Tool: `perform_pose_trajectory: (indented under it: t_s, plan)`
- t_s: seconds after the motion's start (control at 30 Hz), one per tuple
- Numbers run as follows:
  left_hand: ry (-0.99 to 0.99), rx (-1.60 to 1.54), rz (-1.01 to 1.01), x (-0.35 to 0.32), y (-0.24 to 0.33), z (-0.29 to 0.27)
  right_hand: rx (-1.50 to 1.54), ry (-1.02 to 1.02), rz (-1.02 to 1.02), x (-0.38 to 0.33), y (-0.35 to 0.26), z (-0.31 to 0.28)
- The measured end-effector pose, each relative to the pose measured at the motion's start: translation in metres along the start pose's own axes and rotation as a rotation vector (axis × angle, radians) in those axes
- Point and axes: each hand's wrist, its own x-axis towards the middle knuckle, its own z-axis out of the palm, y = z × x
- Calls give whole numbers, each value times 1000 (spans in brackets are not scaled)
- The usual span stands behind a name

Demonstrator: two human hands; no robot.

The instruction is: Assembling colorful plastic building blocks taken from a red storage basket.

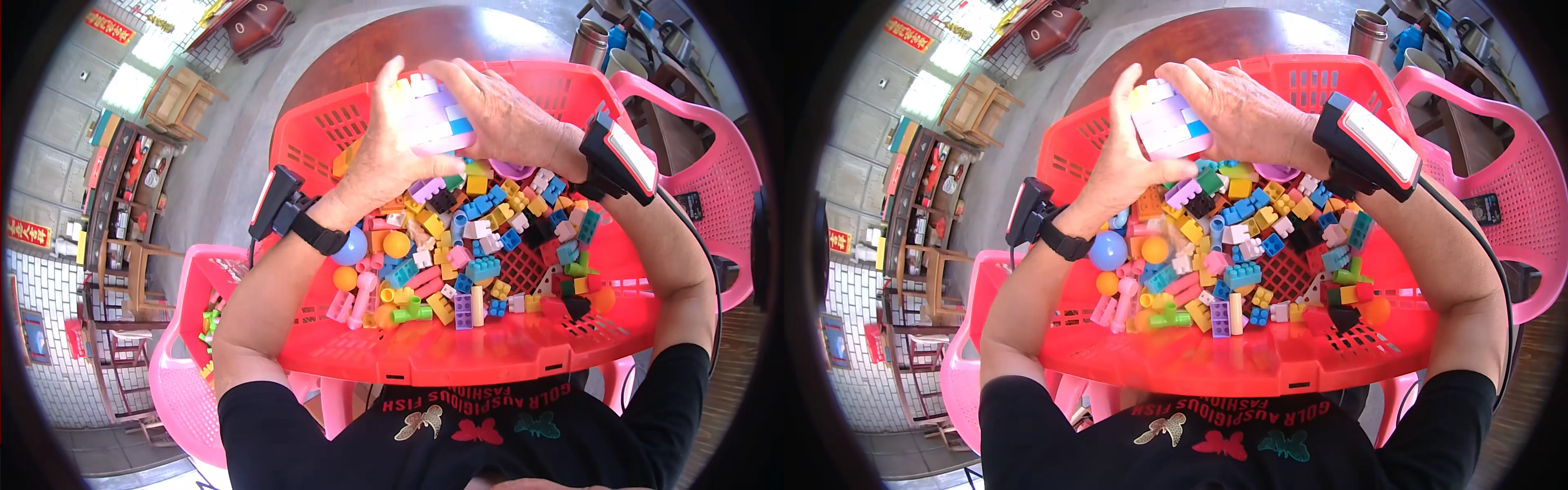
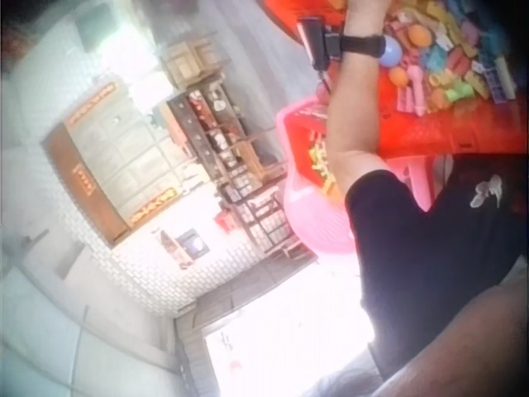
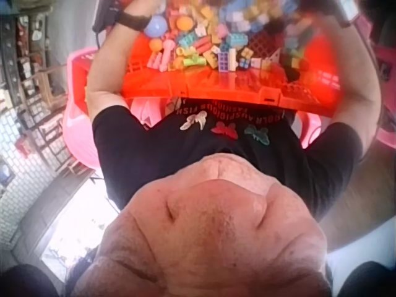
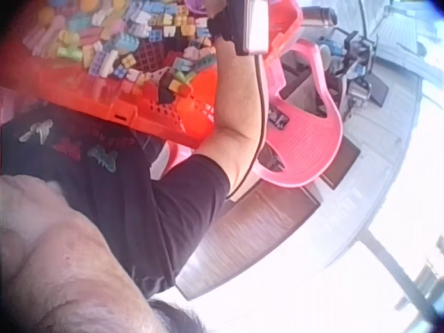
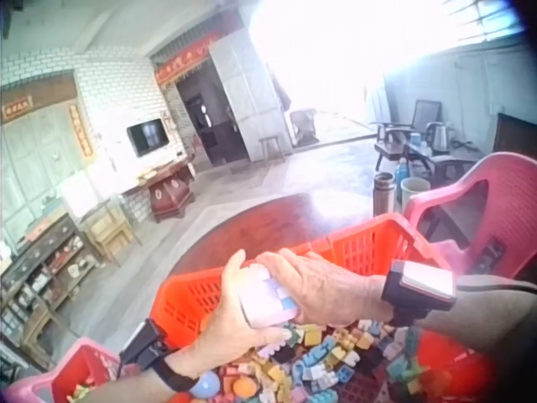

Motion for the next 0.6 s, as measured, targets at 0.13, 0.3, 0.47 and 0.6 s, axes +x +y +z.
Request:
perform_pose_trajectory:
  t_s: [0.13, 0.3, 0.47, 0.6]
  plan:
    - [87, -612, -279, 8, 7, -7, -3, 88, -16, 3, 1, -2]
    - [-182, -1016, -391, 8, 4, -14, -73, 110, -114, 7, -9, -9]
    - [-135, -1081, -381, 7, 0, -14, 68, -82, -20, 13, -13, -27]
    - [-237, -982, -408, 4, 2, -15, 721, -239, 372, 14, -8, -35]
